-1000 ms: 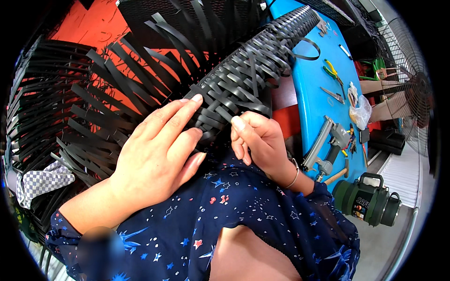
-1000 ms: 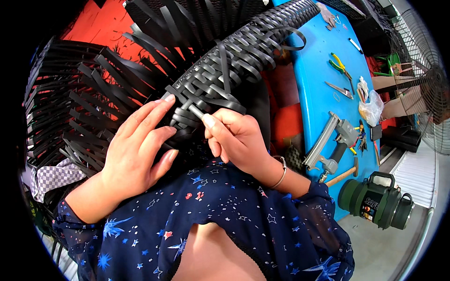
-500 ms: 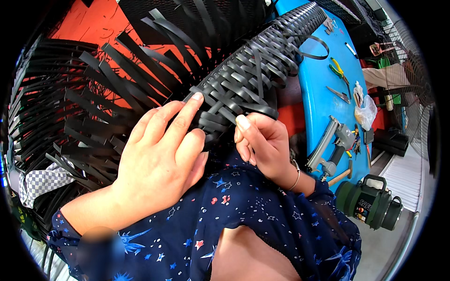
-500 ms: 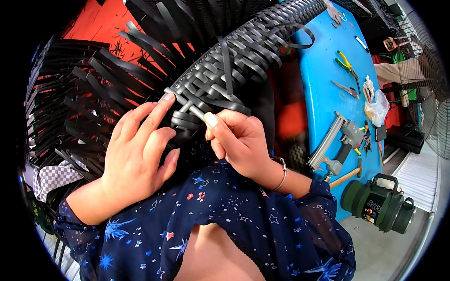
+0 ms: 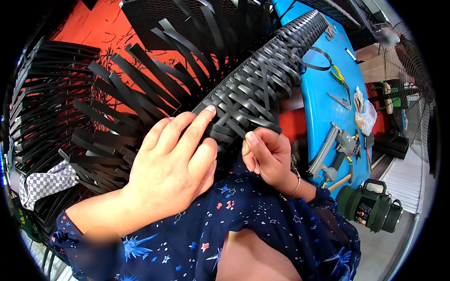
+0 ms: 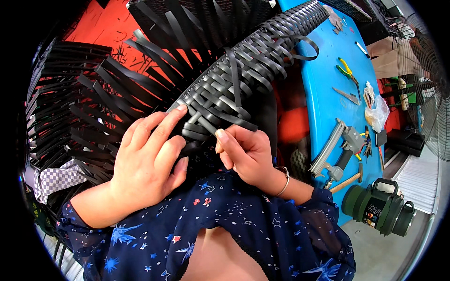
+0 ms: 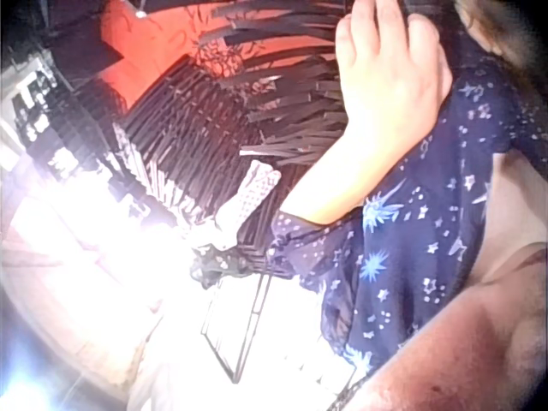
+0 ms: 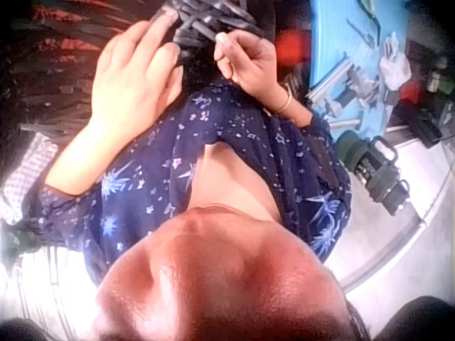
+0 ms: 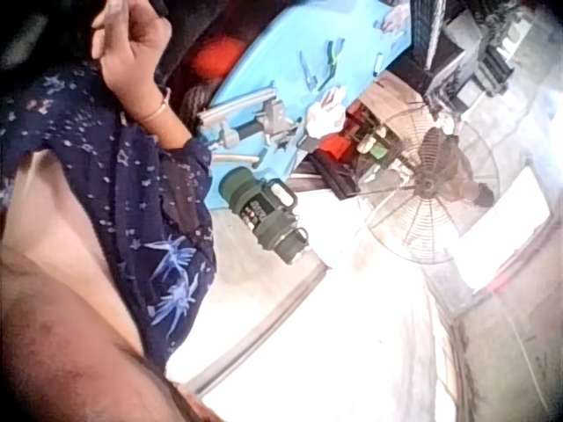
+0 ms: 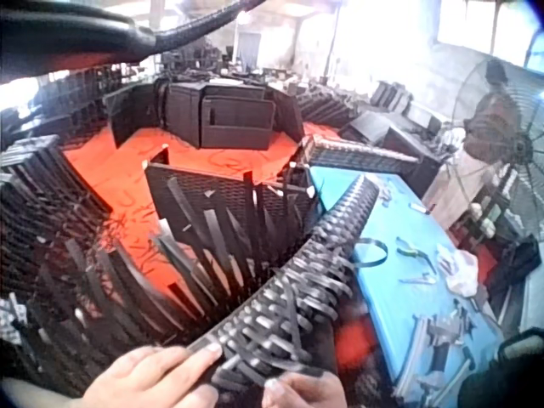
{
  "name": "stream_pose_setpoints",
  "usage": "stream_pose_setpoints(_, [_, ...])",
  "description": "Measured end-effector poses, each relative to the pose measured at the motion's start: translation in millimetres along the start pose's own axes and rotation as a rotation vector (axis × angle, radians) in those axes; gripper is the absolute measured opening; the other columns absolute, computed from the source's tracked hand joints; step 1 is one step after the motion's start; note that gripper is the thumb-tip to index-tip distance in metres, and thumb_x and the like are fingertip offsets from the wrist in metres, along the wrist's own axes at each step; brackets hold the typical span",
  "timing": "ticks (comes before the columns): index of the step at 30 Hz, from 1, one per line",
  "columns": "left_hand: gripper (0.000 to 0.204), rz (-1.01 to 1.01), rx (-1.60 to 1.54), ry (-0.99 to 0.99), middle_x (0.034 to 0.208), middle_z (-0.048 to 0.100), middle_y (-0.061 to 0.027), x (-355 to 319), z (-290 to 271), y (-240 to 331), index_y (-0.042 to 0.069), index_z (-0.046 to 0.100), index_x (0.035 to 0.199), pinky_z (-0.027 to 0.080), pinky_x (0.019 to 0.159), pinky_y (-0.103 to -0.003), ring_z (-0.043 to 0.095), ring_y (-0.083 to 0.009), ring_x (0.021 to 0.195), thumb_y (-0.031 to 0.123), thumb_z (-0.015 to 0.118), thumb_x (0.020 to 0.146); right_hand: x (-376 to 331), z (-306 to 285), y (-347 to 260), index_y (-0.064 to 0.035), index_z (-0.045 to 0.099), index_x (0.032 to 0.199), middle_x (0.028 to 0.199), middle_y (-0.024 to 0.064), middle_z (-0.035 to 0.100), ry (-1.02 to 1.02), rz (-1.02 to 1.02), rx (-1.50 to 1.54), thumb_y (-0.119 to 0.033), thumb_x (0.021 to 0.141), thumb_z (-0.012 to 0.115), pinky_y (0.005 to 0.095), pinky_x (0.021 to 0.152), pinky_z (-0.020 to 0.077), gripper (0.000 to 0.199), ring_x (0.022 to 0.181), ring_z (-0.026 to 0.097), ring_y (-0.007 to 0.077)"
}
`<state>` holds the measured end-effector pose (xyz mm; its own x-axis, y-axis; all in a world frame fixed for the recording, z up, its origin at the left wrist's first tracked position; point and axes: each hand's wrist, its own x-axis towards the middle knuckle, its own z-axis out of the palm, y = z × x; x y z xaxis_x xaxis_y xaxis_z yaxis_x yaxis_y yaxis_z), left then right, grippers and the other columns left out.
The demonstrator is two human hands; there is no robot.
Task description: The person weaves black plastic strips into a chair frame using a pneumatic nail gun to secure the weave. They repeatedly thread the strips through the frame and use the nail gun to fasten them in place.
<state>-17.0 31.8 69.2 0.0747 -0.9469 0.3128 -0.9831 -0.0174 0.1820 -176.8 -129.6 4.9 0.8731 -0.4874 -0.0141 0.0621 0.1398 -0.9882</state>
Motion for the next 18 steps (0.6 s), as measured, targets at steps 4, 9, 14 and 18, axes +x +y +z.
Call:
stream_pose_setpoints(4, [0.037, -0.006, -0.007, 0.005, 0.144, 0.056, -0.0221, 0, 0, -2, 0.003, 0.061, 0.101, 0.045, 0.103, -0.048, 0.058, -0.0385, 0.12, 0.014, 0.077, 0.069, 1, 4, -1, 0.0002, 0.058, 0.081, 0.056, 0.0023, 0.053, 0.009, -0.025, -0.013, -0.01, 0.11, 0.048, 0.0228, 0.043, 0.0352, 0.032, 0.042, 0.043, 0.006])
stream_pose_setpoints(9, [0.036, -0.017, -0.013, -0.014, 0.145, 0.056, -0.0204, 0, -2, -1, 0.003, 0.061, 0.102, 0.045, 0.103, -0.048, 0.057, -0.0383, 0.121, 0.014, 0.077, 0.071, 1, 8, -2, 0.0, 0.058, 0.082, 0.056, 0.0017, 0.052, 0.028, -0.018, 0.036, -0.011, 0.11, 0.048, 0.0229, 0.042, 0.0345, 0.032, 0.043, 0.044, 0.0061])
stream_pose_setpoints(14, [0.036, -0.019, 0.001, -0.006, 0.144, 0.056, -0.0195, 0, 0, 0, 0.004, 0.061, 0.102, 0.045, 0.103, -0.048, 0.057, -0.0383, 0.12, 0.014, 0.077, 0.072, 0, 0, 8, 0.0004, 0.066, 0.085, 0.059, 0.0007, 0.057, 0.002, -0.049, 0.066, -0.015, 0.109, 0.055, 0.0217, 0.045, 0.0324, 0.03, 0.048, 0.047, 0.0035])
stream_pose_setpoints(18, [0.036, 0.0, 0.005, 0.006, 0.144, 0.057, -0.0191, 1, 1, -2, 0.004, 0.061, 0.103, 0.045, 0.103, -0.048, 0.056, -0.0384, 0.121, 0.014, 0.077, 0.072, -9, 0, 4, 0.0033, 0.067, 0.114, 0.062, 0.0018, 0.061, 0.007, -0.061, 0.057, -0.008, 0.107, 0.054, 0.0211, 0.047, 0.0378, 0.019, 0.049, 0.05, 0.004])
